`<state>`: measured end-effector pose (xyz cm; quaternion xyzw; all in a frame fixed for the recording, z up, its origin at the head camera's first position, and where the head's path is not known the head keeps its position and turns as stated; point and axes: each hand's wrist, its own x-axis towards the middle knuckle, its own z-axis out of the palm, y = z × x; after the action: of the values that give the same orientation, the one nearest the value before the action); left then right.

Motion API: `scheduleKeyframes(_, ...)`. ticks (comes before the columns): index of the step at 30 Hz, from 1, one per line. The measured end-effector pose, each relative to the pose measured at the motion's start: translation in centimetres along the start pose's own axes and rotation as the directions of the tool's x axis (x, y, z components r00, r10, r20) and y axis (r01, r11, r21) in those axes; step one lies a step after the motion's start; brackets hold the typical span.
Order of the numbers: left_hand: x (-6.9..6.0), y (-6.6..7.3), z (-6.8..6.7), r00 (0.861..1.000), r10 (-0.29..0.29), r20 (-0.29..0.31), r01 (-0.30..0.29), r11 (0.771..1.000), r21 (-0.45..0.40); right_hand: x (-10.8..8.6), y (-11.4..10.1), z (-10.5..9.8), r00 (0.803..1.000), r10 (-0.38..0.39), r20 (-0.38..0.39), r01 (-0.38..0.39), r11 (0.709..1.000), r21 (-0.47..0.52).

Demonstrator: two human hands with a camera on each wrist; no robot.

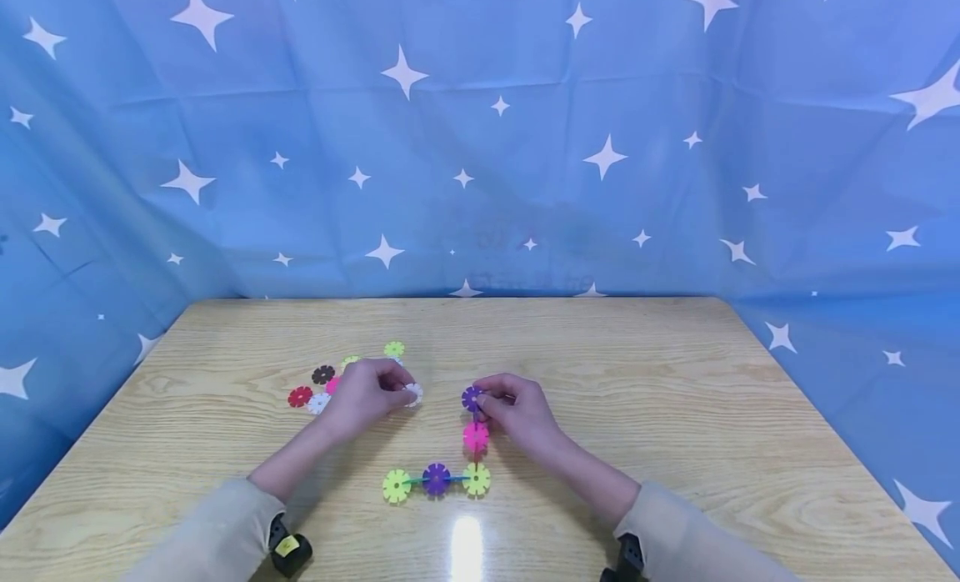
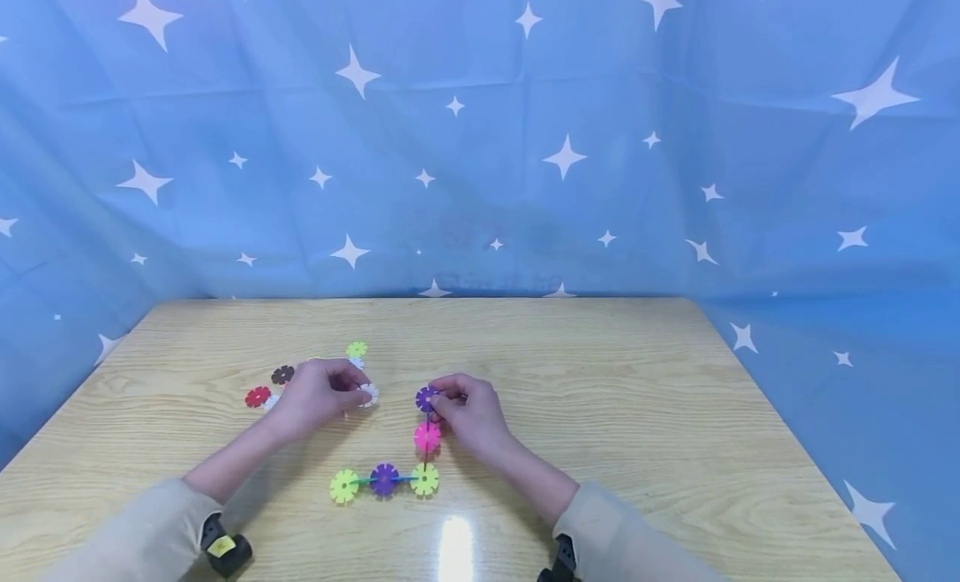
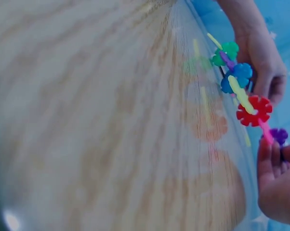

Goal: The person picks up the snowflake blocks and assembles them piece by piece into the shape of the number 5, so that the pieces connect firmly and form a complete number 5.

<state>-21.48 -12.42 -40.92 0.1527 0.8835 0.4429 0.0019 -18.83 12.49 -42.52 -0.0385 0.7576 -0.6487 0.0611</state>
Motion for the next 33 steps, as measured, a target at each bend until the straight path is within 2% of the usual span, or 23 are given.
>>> scheduleKeyframes(9, 0.2, 1.1, 1.5, 0.996, 0.079, 0.031, -0.077, 0.994, -0.078, 0.3, 0.0, -0.1, 1.0, -0.02, 0.02, 0.02, 1.0, 0.017)
scheduleKeyframes(15, -0.1, 1.9, 2.3, 0.993, 0.104, 0.047, -0.098, 0.987, -0.128, 0.2, 0.0, -0.2, 0.999, -0.022, 0.028, 0.021, 0.999, 0.026)
scheduleKeyframes(19, -0.2, 2.2, 2.7, 0.994, 0.107, 0.028, -0.104, 0.989, -0.108, 0.2, 0.0, -0.2, 0.998, -0.035, 0.047, 0.033, 0.999, 0.043)
scheduleKeyframes(27, -0.3, 2.1, 3.1, 0.997, 0.075, 0.029, -0.071, 0.99, -0.119, 0.1, 0.1, -0.2, 0.999, -0.032, 0.039, 0.03, 0.998, 0.048)
scheduleKeyframes(33, -0.4, 2.1, 3.1, 0.995, 0.099, 0.023, -0.096, 0.988, -0.12, 0.0, 0.0, -0.2, 0.999, -0.025, 0.044, 0.022, 0.997, 0.067)
